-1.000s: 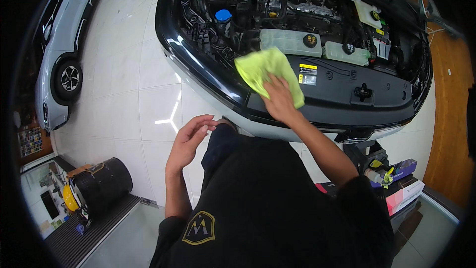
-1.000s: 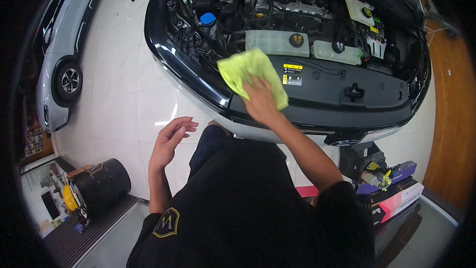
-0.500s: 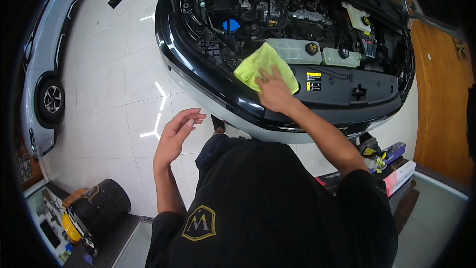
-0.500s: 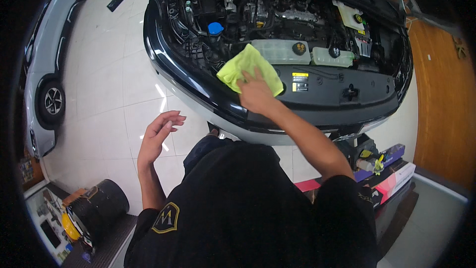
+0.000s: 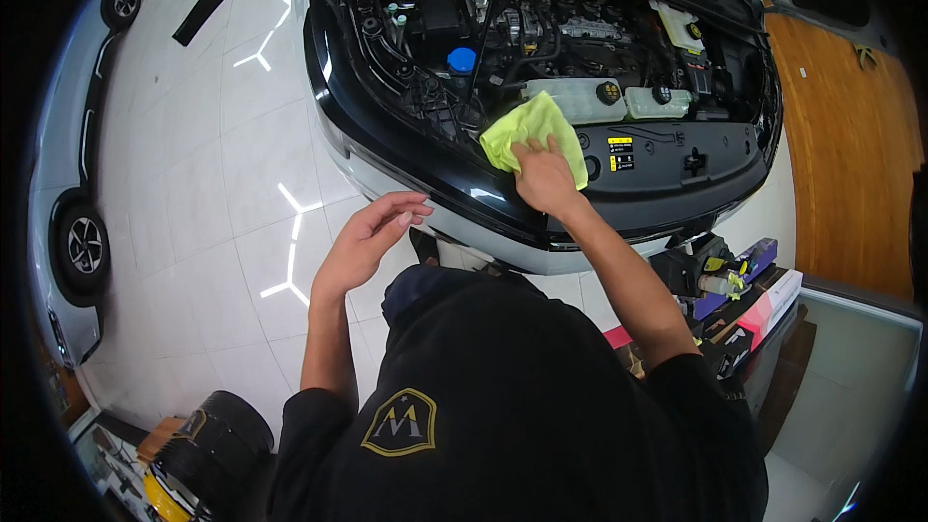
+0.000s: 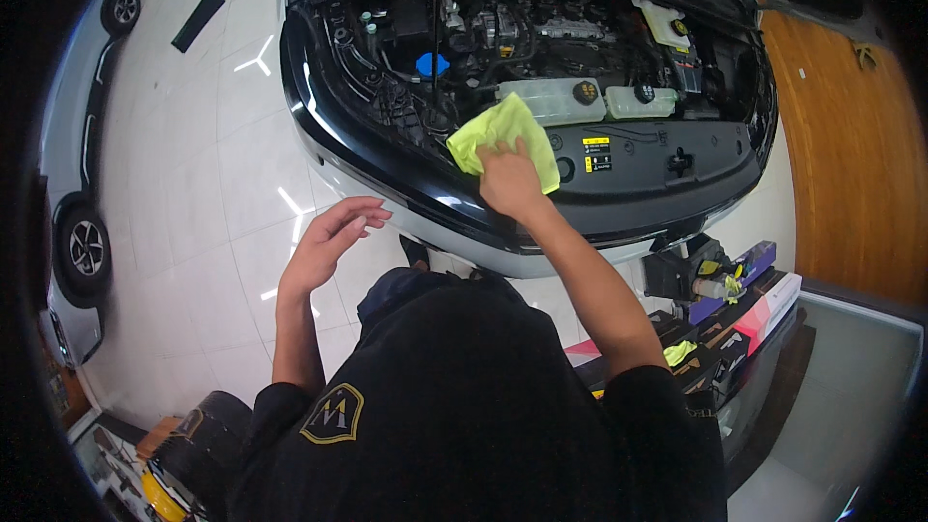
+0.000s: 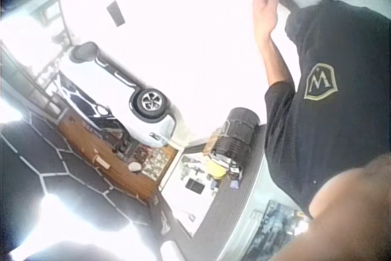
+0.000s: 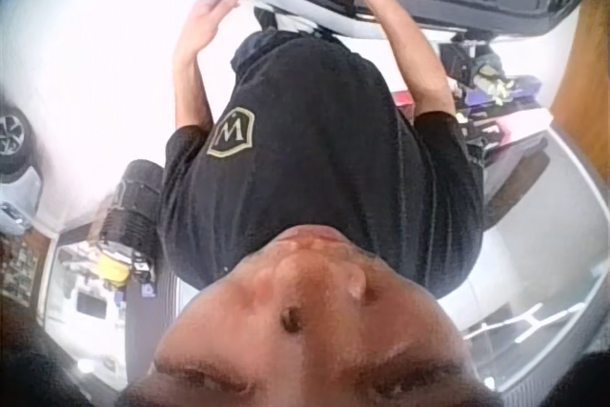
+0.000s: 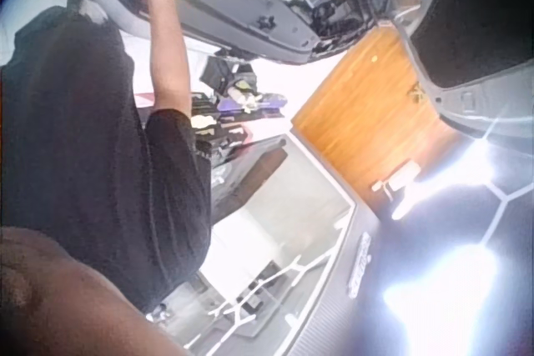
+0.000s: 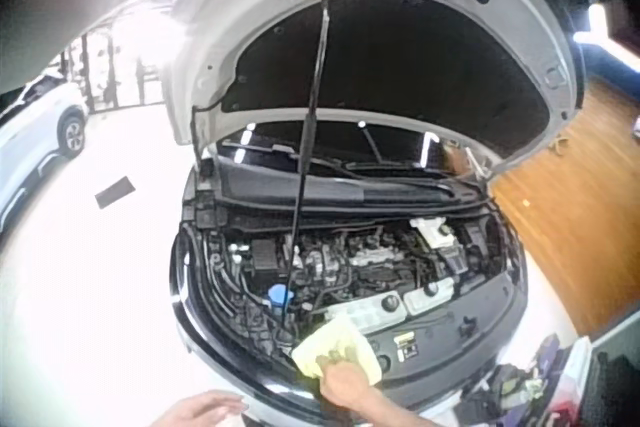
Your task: The person wipes the engine bay of a white car with a yellow microfiber cloth. They hold a blue power tool in their left hand while wiping with their right. The person applies a liquid from a yellow bottle onto the cloth and continues wiping the engine cover and surrounding components.
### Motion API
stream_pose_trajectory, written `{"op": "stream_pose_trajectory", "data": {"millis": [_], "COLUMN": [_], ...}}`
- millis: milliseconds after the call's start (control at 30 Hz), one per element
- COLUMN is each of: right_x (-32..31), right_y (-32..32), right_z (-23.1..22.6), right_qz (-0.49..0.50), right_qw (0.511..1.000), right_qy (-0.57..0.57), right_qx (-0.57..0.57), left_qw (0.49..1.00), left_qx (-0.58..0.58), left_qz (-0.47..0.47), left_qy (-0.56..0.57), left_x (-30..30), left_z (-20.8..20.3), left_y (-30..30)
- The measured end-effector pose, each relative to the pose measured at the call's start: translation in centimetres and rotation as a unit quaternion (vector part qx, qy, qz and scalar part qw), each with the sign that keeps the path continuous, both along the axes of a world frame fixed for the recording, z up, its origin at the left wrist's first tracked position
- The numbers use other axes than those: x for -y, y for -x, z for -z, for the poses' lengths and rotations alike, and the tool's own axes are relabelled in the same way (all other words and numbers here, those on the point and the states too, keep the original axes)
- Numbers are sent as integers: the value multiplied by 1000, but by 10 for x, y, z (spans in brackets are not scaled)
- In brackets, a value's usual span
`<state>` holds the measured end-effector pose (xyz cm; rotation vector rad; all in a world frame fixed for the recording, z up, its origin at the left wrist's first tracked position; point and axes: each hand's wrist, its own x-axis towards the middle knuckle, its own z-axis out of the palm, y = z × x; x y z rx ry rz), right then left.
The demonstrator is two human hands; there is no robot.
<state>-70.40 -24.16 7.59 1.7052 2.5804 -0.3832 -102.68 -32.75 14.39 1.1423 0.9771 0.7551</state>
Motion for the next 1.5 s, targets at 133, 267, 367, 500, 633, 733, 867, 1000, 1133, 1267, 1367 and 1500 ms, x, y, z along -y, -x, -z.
{"op": "stream_pose_trajectory", "data": {"millis": [133, 267, 367, 500, 633, 733, 867, 1000, 1133, 1267, 1367, 1500], "right_x": [-15, -50, -60, -53, -47, -41, -50, -47, -99, -96, -54, -82], "right_y": [-36, -56, -101, -100, -51, -30, -35, -71, -68, -64, -68, -59], "right_z": [-31, -89, -140, -188, -136, -20, -23, -25, -31, -24, -13, -18], "right_qz": [-9, 135, 249, 208, 78, -65, -227, -339, -209, -309, -381, -387], "right_qw": [993, 989, 947, 939, 994, 977, 952, 932, 969, 945, 919, 909], "right_qy": [115, 51, -2, 81, 79, 50, 31, 107, 119, 72, 105, 151], "right_qx": [0, -28, -200, -261, 3, 197, 202, 69, 56, 79, -6, 38], "left_qw": [999, 996, 995, 992, 994, 996, 996, 995, 992, 989, 984, 982], "left_qx": [6, -4, -33, -63, -45, -18, -4, -1, -5, -7, -6, -12], "left_qz": [-3, -43, -76, -96, -88, -56, -55, -74, -116, -147, -178, -188], "left_qy": [-43, -73, -63, -45, -55, -72, -76, -69, -49, -31, -23, -18], "left_x": [-13, -14, -2, 11, 2, -11, -6, -2, 14, 32, 40, 45], "left_z": [-8, -25, -25, -12, -9, -15, -18, -9, -2, 1, 5, 1], "left_y": [4, 17, 33, 50, 39, 23, 18, 25, 28, 30, 30, 19]}}
